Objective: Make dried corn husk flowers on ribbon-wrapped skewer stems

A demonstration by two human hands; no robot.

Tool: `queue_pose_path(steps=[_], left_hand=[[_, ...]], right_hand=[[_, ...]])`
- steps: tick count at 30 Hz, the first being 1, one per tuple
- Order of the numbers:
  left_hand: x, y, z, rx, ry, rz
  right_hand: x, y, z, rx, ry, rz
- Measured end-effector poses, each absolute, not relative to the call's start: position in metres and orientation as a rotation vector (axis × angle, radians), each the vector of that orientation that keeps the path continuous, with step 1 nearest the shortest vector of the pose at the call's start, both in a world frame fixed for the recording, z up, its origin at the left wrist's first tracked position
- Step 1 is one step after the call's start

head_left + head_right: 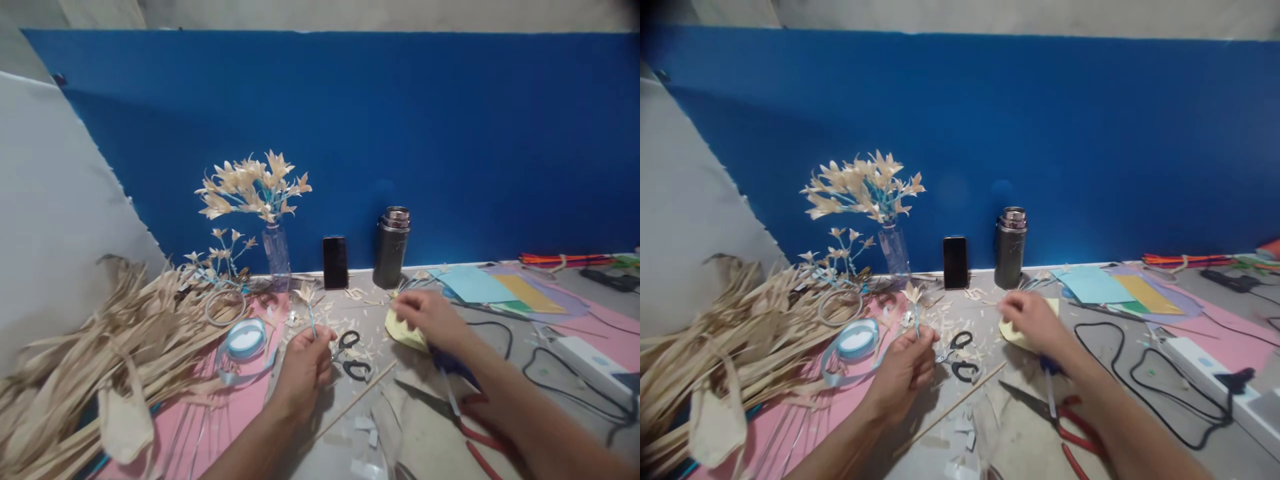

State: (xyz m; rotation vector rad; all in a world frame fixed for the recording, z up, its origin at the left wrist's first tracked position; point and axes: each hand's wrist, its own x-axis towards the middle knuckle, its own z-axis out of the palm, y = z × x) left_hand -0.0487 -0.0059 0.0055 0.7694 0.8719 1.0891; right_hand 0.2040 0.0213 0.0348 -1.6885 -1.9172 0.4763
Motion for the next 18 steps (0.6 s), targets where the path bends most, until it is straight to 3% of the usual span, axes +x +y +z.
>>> queue_pose_path(steps=[6, 18], left_hand=[[-0.047, -0.005, -0.002, 0.757, 0.887, 1.019], [-0.048, 0.002, -0.011, 0.809, 0.972, 1.080]], right_hand=[[0.307, 0.095, 0.029, -2.069, -2.109, -0.075], [0.329, 0.155, -0.011, -1.762, -2.699, -0.524]])
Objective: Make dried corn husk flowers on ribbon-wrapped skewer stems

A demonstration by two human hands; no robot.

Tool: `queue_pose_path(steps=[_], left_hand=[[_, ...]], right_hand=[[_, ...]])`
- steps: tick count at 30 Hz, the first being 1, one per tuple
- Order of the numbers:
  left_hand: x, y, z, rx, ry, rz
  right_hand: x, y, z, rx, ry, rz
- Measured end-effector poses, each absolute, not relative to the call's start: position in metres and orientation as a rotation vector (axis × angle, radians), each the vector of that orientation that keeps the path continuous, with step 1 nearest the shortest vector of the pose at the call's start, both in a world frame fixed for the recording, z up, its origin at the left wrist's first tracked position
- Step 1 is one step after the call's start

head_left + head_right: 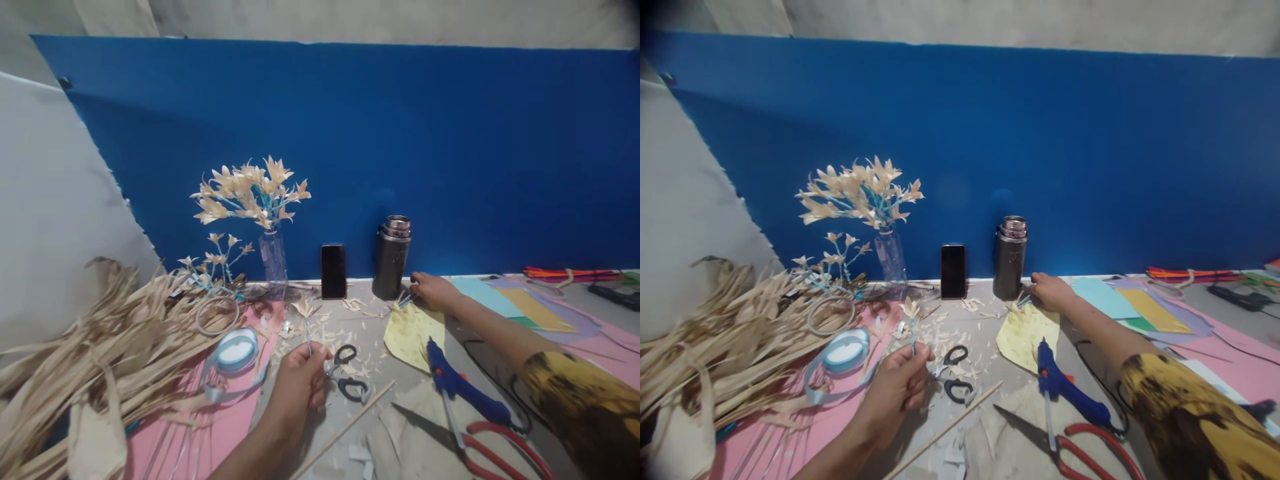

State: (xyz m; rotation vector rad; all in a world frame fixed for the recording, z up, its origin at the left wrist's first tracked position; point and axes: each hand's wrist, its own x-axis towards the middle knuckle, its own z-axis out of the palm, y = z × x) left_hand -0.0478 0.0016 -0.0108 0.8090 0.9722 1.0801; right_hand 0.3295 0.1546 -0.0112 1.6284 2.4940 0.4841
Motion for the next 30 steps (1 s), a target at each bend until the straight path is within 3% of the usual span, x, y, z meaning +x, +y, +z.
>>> queue_pose_path(steps=[12, 30], left_hand=[[-0.047, 0.004, -0.014, 0.817, 1.016, 1.095], [-0.043, 0.000, -0.020, 0.868, 1.027, 1.096]], right_hand=[[0.373, 0.152, 0.003, 1.585, 2.453, 0.651], [0.368, 0.161, -0.012, 1.580, 2.322, 0.564]])
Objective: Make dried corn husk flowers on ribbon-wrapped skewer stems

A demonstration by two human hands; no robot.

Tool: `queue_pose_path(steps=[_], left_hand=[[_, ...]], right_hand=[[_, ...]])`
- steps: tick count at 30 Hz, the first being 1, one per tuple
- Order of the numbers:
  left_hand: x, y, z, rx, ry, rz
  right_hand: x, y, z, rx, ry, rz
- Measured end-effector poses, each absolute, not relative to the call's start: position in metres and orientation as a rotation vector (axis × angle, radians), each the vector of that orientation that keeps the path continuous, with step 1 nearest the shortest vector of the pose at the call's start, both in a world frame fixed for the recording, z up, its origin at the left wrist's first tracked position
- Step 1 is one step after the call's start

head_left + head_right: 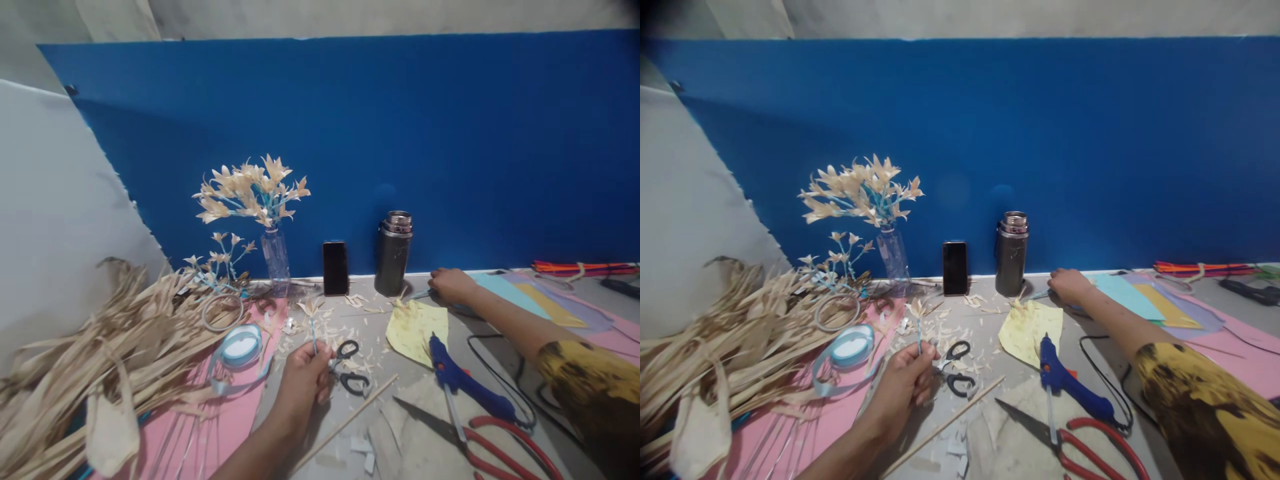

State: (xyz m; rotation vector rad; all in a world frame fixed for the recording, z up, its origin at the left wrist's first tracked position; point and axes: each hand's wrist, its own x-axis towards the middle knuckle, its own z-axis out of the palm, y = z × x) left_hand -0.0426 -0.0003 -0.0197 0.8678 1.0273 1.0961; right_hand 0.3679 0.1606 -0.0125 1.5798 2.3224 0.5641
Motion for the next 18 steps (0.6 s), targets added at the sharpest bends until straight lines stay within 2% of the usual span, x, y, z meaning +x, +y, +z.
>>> queue_pose_path(steps=[8, 18], left_hand=[[-0.043, 0.002, -0.022, 0.889, 1.044, 1.088], [-0.044, 0.001, -0.016, 0.862, 0.998, 1.084]], right_hand=[[0.382, 0.161, 0.000, 1.617, 2.288, 0.719], [0.414, 0.127, 0.085, 1.762, 2.178, 1.067]])
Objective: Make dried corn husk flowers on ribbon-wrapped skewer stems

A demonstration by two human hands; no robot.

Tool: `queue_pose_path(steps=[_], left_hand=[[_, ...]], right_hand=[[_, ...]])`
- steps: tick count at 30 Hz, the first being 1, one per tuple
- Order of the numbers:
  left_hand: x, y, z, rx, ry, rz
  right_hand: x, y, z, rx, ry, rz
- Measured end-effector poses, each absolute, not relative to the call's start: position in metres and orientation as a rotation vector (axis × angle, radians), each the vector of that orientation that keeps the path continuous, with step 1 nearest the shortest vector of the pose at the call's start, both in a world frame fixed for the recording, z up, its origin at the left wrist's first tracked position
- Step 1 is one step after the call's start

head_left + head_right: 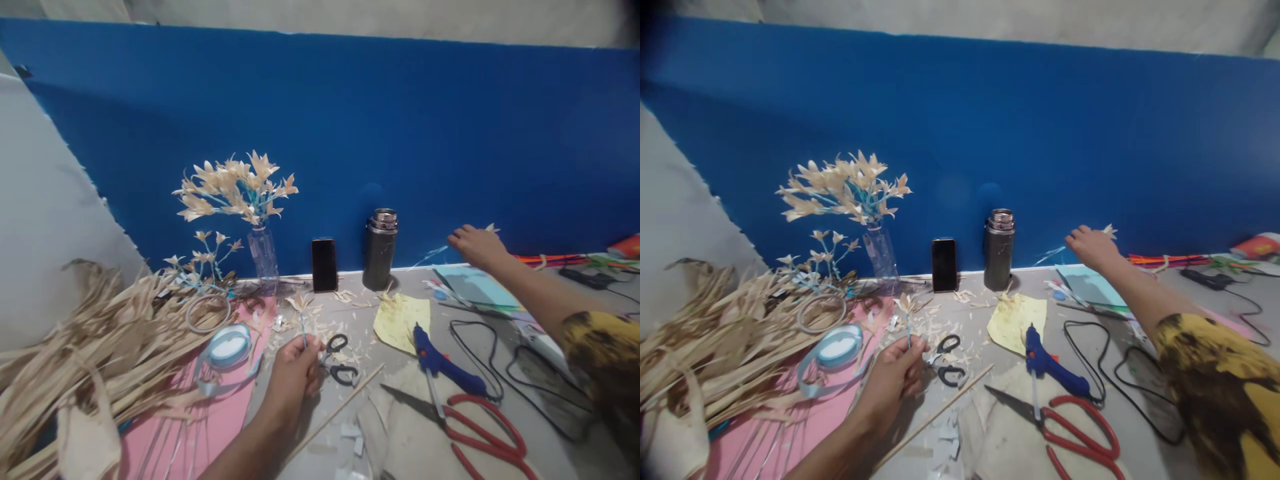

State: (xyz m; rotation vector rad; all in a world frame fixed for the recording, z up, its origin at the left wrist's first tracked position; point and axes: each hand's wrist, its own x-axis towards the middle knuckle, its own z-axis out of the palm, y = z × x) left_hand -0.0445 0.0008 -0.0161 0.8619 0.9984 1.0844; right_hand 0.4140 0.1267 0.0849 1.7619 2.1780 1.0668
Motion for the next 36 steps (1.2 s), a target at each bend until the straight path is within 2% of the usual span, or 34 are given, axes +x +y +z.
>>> queue_pose_path(steps=[5, 9, 12, 15, 19, 22, 24, 25, 28, 30, 32, 34, 36], left_hand=[[-0.051, 0.005, -0.007, 0.859, 1.012, 1.137], [-0.056, 0.010, -0.002, 0.945, 0.917, 1.146], [-0.058, 0.008, 0.001, 1.017, 0.893, 1.100], [-0.061, 0.007, 0.004, 1.073, 0.901, 1.008], [-0.069, 0.012, 0.011, 1.052, 0.884, 1.092], [-0.078, 0.016, 0.020, 1.002, 0.845, 1.168], [-0.083, 0.016, 0.027, 0.969, 0.813, 1.196], [-0.085, 0.016, 0.031, 0.955, 0.799, 1.208], [-0.085, 0.010, 0.039, 0.923, 0.754, 1.225], [-0.080, 0.005, 0.041, 0.925, 0.738, 1.206], [-0.075, 0.002, 0.042, 0.943, 0.742, 1.168], [-0.073, -0.001, 0.045, 0.958, 0.774, 1.148], [-0.079, -0.001, 0.052, 0.950, 0.826, 1.197]], right_hand=[[0.334, 0.093, 0.090, 1.569, 2.411, 1.117], [0.225, 0.056, 0.077, 0.929, 2.985, 1.202], [0.161, 0.038, 0.066, 0.632, 3.130, 1.205], [0.127, 0.041, 0.063, 0.585, 3.173, 1.236], [0.120, 0.048, 0.078, 0.615, 3.260, 1.271], [0.129, 0.042, 0.086, 0.865, 3.582, 1.164], [0.136, 0.040, 0.085, 1.256, 3.787, 0.880], [0.139, 0.040, 0.083, 1.494, 3.811, 0.619], [0.140, 0.041, 0.072, 2.003, 3.531, -0.612], [0.133, 0.038, 0.064, 1.927, 3.230, -1.475], [0.123, 0.031, 0.057, 1.518, 2.954, -2.069], [0.117, 0.023, 0.054, 1.158, 2.690, -2.252], [0.125, 0.017, 0.053, 1.110, 2.559, -2.211]])
